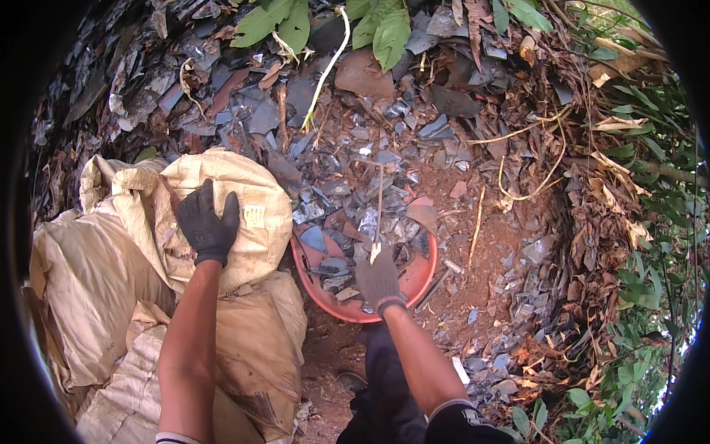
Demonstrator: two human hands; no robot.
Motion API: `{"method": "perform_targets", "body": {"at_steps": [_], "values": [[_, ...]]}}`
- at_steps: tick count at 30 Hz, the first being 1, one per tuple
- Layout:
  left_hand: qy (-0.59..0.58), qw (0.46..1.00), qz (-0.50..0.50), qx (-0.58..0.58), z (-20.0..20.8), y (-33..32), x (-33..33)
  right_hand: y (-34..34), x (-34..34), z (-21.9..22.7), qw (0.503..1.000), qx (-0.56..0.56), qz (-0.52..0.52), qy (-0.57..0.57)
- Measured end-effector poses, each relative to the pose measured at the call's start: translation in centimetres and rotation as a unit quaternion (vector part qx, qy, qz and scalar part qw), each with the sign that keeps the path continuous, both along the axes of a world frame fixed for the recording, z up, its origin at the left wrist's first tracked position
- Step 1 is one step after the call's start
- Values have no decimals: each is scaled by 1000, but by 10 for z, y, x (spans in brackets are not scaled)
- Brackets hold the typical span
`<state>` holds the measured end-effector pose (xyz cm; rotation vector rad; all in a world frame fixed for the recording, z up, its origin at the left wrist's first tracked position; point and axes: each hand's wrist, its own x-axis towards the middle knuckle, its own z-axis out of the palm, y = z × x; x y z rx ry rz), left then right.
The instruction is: The person collects dark rock fragments from the ground into a red basin, then pours them into a large sack among many others. The person repeats this process, gathering more rocks and transferring them into the sack.
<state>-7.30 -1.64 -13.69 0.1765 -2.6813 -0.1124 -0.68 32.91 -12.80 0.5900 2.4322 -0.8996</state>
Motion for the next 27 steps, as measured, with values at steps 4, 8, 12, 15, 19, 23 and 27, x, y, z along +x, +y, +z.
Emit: {"method": "perform_targets", "body": {"at_steps": [4, 8, 12, 15, 19, 23, 27], "values": [[4, 1000, -2, -3, 3, -3, 2, 12, 7, 51, 1000, -1, 7, -1], [-6, 1000, 6, -10, 2, -2, 4, 35, -33, 50, 981, -116, -151, 30], [-19, 1000, 12, 2, 4, 3, -2, 72, -87, -34, 866, -283, -412, -12], [2, 1000, -8, -1, 8, 3, -3, 46, -89, -64, 817, -385, -429, 17], [0, 1000, -5, -7, 3, 0, 1, 11, -53, -93, 946, -273, -135, 112], [-12, 1000, 4, -13, 6, 4, -1, -18, -51, -59, 869, -330, -368, -12], [-10, 1000, 7, -7, 4, 4, -1, 39, -8, -44, 990, 36, -54, 127]]}}
